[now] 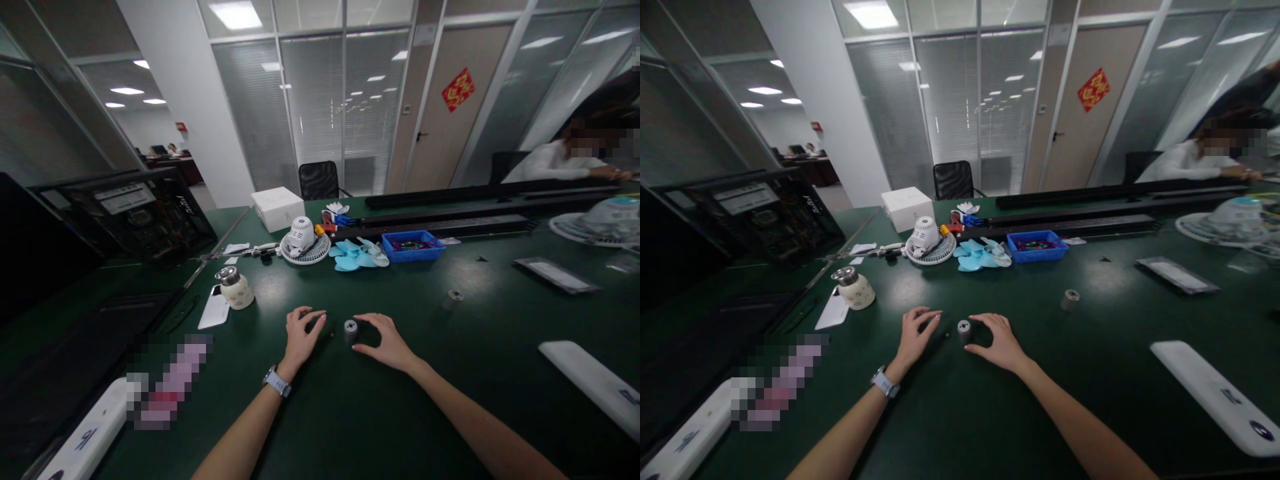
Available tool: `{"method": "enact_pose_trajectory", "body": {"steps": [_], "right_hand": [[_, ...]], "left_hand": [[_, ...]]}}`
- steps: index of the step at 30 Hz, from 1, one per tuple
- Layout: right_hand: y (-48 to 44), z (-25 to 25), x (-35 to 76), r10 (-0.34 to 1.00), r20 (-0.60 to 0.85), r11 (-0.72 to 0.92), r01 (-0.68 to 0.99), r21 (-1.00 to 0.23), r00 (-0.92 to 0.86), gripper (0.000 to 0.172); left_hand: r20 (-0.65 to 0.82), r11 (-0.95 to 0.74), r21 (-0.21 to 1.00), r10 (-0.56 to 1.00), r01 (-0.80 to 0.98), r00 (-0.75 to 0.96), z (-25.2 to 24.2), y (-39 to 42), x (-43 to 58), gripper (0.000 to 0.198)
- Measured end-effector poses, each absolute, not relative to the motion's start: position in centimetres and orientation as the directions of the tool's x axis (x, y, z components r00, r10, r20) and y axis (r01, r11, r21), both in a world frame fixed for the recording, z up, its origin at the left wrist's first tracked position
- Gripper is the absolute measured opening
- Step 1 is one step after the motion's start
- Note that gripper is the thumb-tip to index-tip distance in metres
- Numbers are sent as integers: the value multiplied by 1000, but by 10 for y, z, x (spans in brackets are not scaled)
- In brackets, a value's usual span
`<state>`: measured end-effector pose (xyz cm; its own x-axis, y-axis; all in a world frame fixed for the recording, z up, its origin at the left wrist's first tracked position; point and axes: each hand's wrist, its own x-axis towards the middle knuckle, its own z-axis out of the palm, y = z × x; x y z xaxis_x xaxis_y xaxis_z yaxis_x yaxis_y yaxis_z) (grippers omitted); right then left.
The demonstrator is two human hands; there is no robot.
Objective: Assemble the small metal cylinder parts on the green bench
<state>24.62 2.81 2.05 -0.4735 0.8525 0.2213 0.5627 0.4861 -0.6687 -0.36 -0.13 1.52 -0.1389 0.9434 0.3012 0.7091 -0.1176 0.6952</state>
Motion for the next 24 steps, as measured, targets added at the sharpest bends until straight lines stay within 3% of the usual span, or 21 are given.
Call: {"method": "enact_pose_trajectory", "body": {"steps": [2,6,12,14,19,21,24], "right_hand": [[28,21,237,849,248,499,555,-666,-466,60],[32,22,225,859,281,499,578,-646,-427,43],[59,45,303,876,364,474,710,-520,-318,40],[69,54,352,900,346,420,740,-526,-265,41],[81,49,458,984,175,82,797,-599,30,51],[81,39,480,988,138,33,790,-612,65,51],[80,32,492,962,228,14,804,-595,153,49]], "left_hand": [[325,-99,745,917,660,-229,13,1,-2,33],[351,-123,743,908,658,-227,9,3,-2,29],[328,-111,736,922,668,-208,10,2,-1,32],[327,-114,731,924,673,-198,10,2,-1,31],[325,-133,730,931,670,-168,9,3,-2,34],[332,-147,728,930,670,-157,9,3,-3,37],[337,-158,723,931,673,-143,10,2,-3,38]]}}
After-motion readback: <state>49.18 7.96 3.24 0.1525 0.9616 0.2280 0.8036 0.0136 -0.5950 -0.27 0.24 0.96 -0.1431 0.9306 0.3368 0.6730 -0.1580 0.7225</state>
